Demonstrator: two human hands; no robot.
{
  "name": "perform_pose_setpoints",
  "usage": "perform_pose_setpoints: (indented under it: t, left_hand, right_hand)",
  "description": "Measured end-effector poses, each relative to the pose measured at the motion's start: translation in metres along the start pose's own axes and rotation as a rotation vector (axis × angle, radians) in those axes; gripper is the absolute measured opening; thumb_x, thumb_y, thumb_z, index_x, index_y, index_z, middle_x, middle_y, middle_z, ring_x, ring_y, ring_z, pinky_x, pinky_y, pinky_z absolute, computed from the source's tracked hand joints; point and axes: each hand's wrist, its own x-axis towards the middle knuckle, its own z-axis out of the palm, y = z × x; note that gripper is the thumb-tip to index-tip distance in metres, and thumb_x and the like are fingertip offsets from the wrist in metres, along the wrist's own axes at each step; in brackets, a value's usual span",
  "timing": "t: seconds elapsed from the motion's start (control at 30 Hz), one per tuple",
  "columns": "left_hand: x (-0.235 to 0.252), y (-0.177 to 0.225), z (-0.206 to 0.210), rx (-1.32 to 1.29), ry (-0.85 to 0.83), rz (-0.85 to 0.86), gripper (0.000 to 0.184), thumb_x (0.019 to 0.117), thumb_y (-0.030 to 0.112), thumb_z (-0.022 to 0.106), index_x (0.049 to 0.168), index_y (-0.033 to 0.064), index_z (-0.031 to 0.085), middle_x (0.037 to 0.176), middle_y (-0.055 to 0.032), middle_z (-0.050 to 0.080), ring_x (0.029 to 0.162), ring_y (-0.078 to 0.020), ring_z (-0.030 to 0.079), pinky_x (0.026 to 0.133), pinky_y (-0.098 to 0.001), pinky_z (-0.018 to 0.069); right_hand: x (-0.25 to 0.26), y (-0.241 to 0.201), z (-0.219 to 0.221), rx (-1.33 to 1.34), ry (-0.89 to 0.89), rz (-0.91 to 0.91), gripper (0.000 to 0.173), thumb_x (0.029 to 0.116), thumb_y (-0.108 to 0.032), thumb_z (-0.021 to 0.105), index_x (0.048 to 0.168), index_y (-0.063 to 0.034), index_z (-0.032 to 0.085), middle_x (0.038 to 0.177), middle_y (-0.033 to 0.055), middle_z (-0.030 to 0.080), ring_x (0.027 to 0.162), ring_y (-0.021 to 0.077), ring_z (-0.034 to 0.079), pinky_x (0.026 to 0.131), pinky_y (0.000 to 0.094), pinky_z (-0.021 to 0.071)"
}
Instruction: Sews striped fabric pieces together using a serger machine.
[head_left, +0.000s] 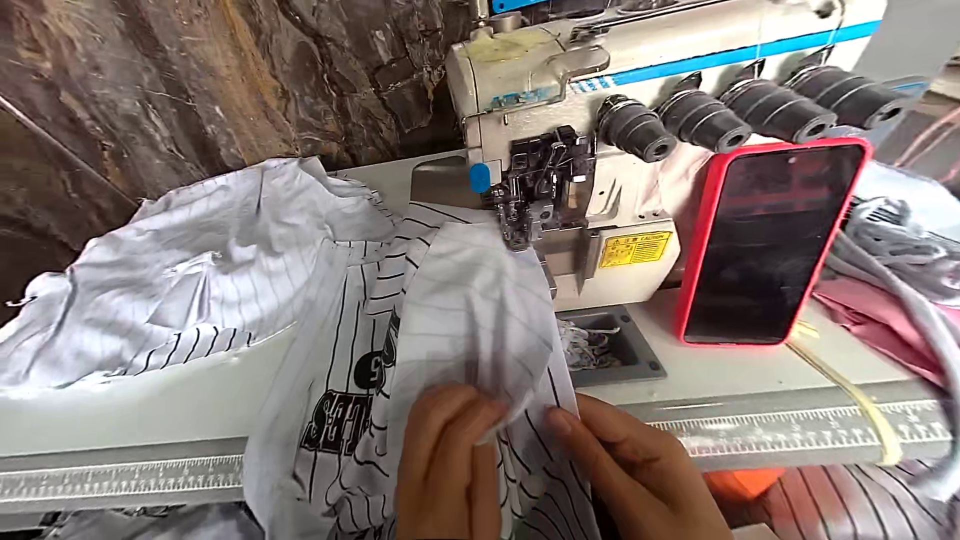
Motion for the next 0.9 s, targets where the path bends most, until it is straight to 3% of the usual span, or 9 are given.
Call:
perform_pose_setpoints:
  t: [0.07, 0.1, 0.2, 0.3, 0.37, 0.6, 0.7, 0.9]
  left_hand:
    - [0.016, 0.002, -0.010, 0.000, 0.029, 0.064, 0.024, 0.1113, 0.019, 0.037, 0.106, 0.0094, 0.059, 0.102, 0.0008, 0.061, 0.100, 0.0049, 0.059, 0.093, -0.0091, 0.0453]
    - [0.023, 0.001, -0.016, 0.043, 0.027, 0.153, 0.024, 0.1119, 0.019, 0.036, 0.106, 0.0103, 0.058, 0.098, 0.0008, 0.061, 0.095, 0.0036, 0.060, 0.089, -0.0092, 0.0466]
    - [0.040, 0.002, -0.037, 0.137, -0.122, 0.452, 0.016, 0.1085, 0.020, 0.050, 0.106, 0.0107, 0.062, 0.084, -0.0035, 0.060, 0.070, -0.0128, 0.056, 0.066, -0.0199, 0.0462]
    - [0.041, 0.012, -0.054, 0.226, -0.394, 0.594, 0.015, 0.1044, 0.014, 0.056, 0.112, 0.0111, 0.068, 0.110, -0.0043, 0.075, 0.061, -0.0157, 0.053, 0.058, -0.0271, 0.0400]
    - [0.036, 0.011, -0.056, 0.252, -0.499, 0.656, 0.019, 0.1053, 0.011, 0.052, 0.115, 0.0087, 0.069, 0.119, -0.0055, 0.075, 0.057, -0.0155, 0.049, 0.057, -0.0288, 0.0370]
    - [0.026, 0.009, -0.044, 0.161, -0.422, 0.562, 0.016, 0.1046, 0.013, 0.056, 0.113, 0.0066, 0.068, 0.111, -0.0073, 0.077, 0.058, -0.0156, 0.051, 0.058, -0.0279, 0.0383]
    - [0.031, 0.006, -0.032, 0.193, -0.352, 0.530, 0.016, 0.1054, 0.016, 0.056, 0.115, 0.0081, 0.066, 0.110, -0.0058, 0.078, 0.059, -0.0151, 0.053, 0.059, -0.0278, 0.0388]
    - [0.063, 0.000, -0.005, 0.259, -0.188, 0.504, 0.018, 0.1051, 0.013, 0.054, 0.110, 0.0066, 0.070, 0.104, -0.0068, 0.079, 0.056, -0.0133, 0.059, 0.054, -0.0255, 0.0421]
  right_hand:
    - [-0.004, -0.002, 0.000, 0.017, -0.010, 0.016, 0.017, 0.1023, -0.004, 0.056, 0.105, 0.0027, 0.071, 0.091, -0.0060, 0.074, 0.083, -0.0062, 0.067, 0.078, 0.0167, 0.0576]
    - [-0.007, -0.004, 0.000, 0.012, -0.017, 0.020, 0.017, 0.1023, -0.004, 0.055, 0.104, 0.0028, 0.071, 0.089, -0.0063, 0.074, 0.082, -0.0068, 0.067, 0.076, 0.0160, 0.0569]
    - [-0.016, -0.008, -0.003, 0.011, -0.050, 0.022, 0.018, 0.1035, -0.005, 0.055, 0.103, 0.0039, 0.070, 0.087, -0.0057, 0.074, 0.080, -0.0077, 0.066, 0.075, 0.0155, 0.0561]
    - [-0.027, -0.008, -0.002, 0.008, -0.091, 0.025, 0.022, 0.1045, -0.007, 0.054, 0.104, 0.0082, 0.070, 0.088, -0.0009, 0.074, 0.083, -0.0072, 0.066, 0.079, 0.0171, 0.0554]
    - [-0.033, -0.007, 0.000, -0.015, -0.115, 0.026, 0.025, 0.1053, -0.007, 0.053, 0.103, 0.0120, 0.069, 0.086, 0.0051, 0.073, 0.081, -0.0051, 0.064, 0.078, 0.0170, 0.0535]
    - [-0.034, -0.003, 0.006, 0.003, -0.126, 0.004, 0.027, 0.1061, -0.007, 0.050, 0.101, 0.0149, 0.066, 0.082, 0.0056, 0.069, 0.077, -0.0065, 0.061, 0.074, 0.0144, 0.0507]
    - [-0.023, -0.005, 0.006, -0.032, -0.100, -0.013, 0.025, 0.1052, -0.005, 0.050, 0.105, 0.0139, 0.067, 0.085, 0.0059, 0.071, 0.080, -0.0059, 0.063, 0.077, 0.0156, 0.0528]
    - [0.019, -0.007, 0.010, -0.055, -0.012, -0.097, 0.019, 0.1031, -0.003, 0.050, 0.098, 0.0032, 0.068, 0.079, -0.0065, 0.067, 0.073, -0.0097, 0.059, 0.067, 0.0116, 0.0505]
